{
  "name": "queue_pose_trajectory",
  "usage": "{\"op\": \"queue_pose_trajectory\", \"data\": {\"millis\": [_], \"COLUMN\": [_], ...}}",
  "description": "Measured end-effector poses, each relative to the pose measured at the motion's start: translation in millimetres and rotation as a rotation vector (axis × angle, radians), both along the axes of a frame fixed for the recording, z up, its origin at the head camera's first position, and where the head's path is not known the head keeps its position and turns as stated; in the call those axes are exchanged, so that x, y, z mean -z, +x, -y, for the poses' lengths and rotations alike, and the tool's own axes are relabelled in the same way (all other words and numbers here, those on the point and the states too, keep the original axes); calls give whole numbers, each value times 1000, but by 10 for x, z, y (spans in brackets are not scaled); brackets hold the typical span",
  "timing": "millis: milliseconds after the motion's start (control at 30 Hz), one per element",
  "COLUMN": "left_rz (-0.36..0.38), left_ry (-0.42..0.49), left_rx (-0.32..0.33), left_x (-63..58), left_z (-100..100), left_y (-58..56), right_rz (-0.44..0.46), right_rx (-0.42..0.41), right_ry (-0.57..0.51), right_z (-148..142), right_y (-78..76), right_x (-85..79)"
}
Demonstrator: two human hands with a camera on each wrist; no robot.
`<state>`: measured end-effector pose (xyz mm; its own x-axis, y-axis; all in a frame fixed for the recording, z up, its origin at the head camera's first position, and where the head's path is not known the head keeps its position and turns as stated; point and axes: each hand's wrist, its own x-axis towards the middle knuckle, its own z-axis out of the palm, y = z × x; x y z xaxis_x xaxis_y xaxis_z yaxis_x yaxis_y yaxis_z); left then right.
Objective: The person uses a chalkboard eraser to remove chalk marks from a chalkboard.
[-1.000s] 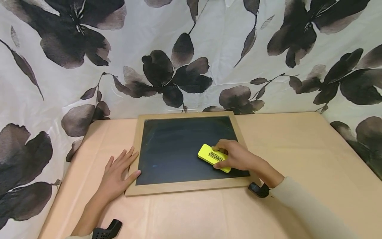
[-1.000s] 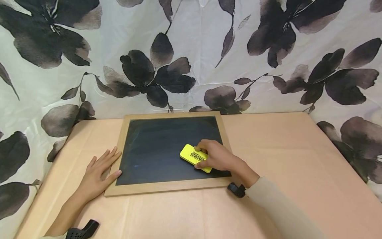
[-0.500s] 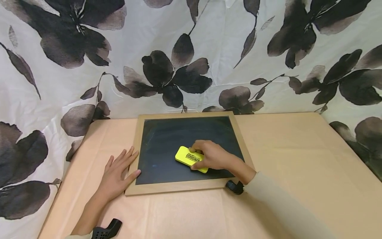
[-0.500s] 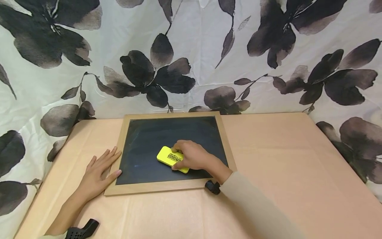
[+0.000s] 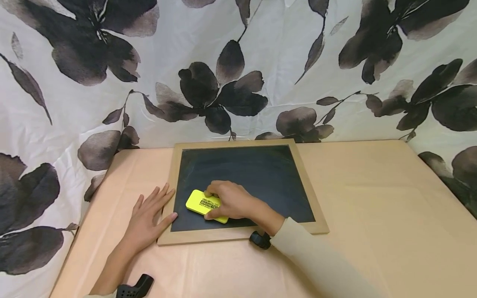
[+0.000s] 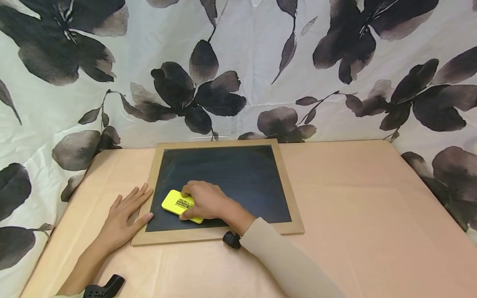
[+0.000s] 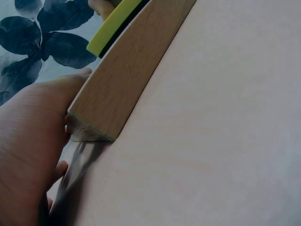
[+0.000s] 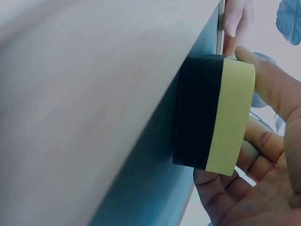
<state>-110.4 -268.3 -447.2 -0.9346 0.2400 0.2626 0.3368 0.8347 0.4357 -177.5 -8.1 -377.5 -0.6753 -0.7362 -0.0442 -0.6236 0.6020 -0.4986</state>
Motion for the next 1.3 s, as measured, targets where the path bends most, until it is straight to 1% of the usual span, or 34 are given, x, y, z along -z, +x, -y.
{"op": "queue_pose_trajectory", "data": {"millis": [167, 367, 467, 633, 767, 933, 1067, 1200, 1300], "left_rz": [-2, -2, 6, 26, 21, 10, 0, 5, 11], "left_ry": [-2, -7, -11, -13, -9, -1, 12, 23, 20], "left_rx": [1, 12, 10, 6, 7, 17, 17, 22, 18], "left_x": [-11, -31, -38, -51, -54, -35, -20, -18, -19], "left_z": [6, 10, 17, 23, 24, 10, 6, 8, 22], "left_y": [-8, -37, -40, -17, -9, -18, -9, 10, 24], "right_rz": [-30, -32, -34, -62, -74, -44, -7, 2, 1], "right_rx": [26, 110, 135, 166, 214, 311, 418, 540, 621], "right_ry": [31, 34, 23, 38, 59, 80, 74, 86, 72], "right_z": [77, 106, 126, 183, 210, 167, 78, -94, -283], "right_y": [17, 42, 45, 16, -35, -115, -197, -272, -281], "right_x": [-29, -30, -31, -27, -33, -24, -3, 7, -16]}}
